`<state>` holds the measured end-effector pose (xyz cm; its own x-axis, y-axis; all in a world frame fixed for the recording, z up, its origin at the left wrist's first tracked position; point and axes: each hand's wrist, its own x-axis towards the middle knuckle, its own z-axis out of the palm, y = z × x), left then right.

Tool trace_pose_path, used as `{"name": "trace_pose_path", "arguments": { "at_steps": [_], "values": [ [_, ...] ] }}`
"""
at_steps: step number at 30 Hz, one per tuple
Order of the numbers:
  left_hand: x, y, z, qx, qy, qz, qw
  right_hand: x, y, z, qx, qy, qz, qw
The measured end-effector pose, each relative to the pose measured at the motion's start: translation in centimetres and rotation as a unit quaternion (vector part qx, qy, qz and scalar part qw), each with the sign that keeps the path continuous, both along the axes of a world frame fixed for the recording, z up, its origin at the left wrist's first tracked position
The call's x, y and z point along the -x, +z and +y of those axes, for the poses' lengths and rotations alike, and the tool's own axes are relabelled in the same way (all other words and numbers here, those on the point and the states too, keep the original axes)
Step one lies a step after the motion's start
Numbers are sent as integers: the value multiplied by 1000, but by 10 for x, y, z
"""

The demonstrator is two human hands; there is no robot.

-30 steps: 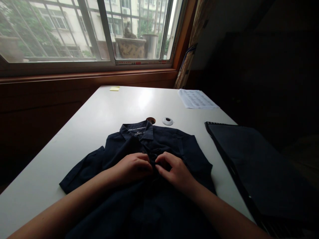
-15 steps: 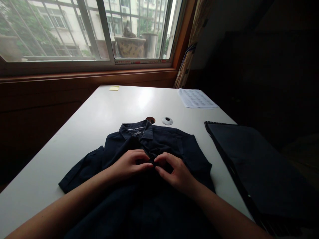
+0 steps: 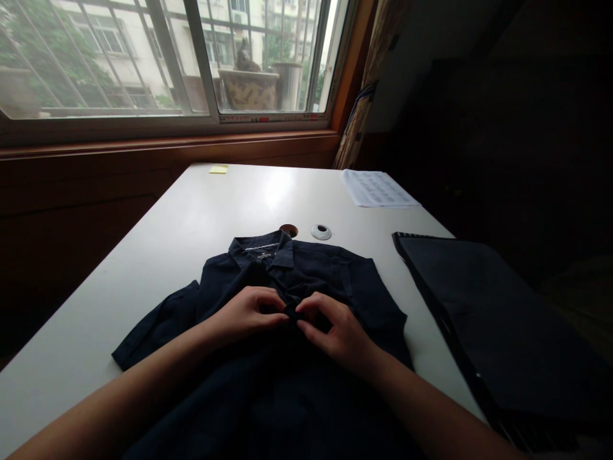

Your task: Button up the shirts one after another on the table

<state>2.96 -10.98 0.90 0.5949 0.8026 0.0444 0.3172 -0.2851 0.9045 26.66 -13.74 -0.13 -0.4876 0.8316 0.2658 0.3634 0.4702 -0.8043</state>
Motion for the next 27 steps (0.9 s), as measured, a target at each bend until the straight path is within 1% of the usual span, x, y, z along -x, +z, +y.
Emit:
{"name": "trace_pose_path", "arguments": {
  "at_steps": [4,10,16,27],
  "values": [
    [-1,-1,-1,1,16,15,1000,1,0,0,5,3,1,1000],
    [0,-2,0,14,21,10,1000,2,0,-1,5,6,-2,1000],
    [1,-1,1,18,15,1,1000,1,1,0,8,5,0,1000],
    [0,0,1,28,18,10,999,2,-3,0,4,7,12,1000]
  ]
}}
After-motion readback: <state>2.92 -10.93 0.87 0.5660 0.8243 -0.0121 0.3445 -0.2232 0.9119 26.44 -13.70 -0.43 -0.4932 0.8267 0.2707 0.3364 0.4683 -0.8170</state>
